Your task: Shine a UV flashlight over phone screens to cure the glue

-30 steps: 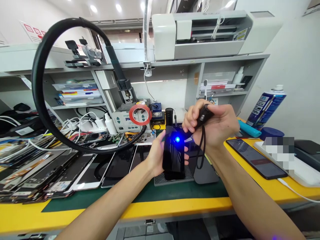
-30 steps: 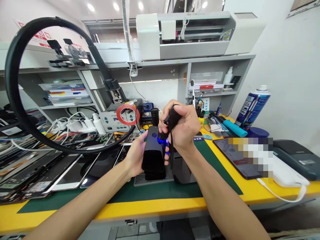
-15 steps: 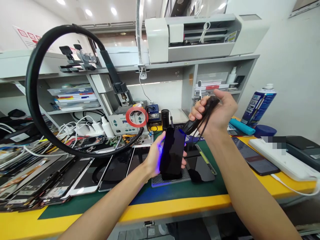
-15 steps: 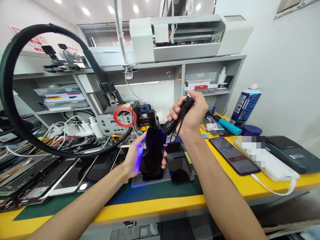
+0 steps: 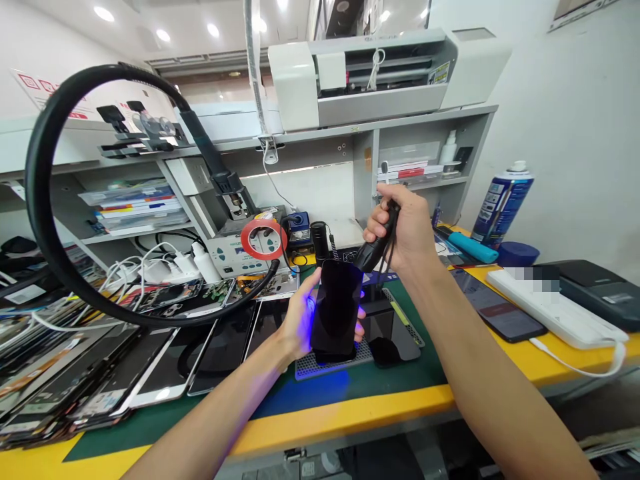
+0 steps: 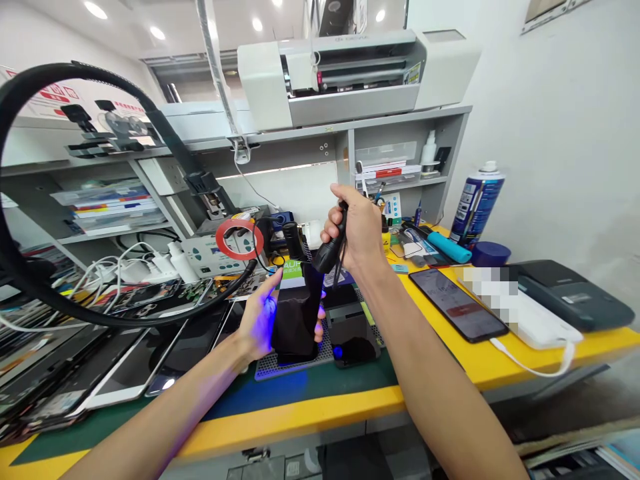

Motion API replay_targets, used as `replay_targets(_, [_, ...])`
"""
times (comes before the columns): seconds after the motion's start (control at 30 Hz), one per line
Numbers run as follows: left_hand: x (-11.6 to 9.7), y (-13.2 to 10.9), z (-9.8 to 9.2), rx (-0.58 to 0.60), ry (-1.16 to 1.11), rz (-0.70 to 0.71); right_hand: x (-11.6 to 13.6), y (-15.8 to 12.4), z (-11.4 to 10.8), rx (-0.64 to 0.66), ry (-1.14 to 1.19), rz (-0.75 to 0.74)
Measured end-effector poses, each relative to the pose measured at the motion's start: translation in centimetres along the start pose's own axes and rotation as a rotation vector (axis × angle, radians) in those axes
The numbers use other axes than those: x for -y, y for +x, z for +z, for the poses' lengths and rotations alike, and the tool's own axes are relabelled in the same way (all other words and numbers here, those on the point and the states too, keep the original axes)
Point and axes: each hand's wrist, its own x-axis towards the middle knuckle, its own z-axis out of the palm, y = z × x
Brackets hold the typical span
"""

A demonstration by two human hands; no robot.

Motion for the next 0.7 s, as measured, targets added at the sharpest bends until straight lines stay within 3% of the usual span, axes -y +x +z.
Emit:
replay_targets(0.27, [-0.03,-0.03,0.27,-0.005,0.012,0.013,0.34,-0.51,-0.23,0.046,0.107,-0.004])
replay_targets(0.7, [0.04,-0.10,0.42,-0.035,0.033,0.009,0.19,-0.27,-0.32,-0.001,0.104,0.029])
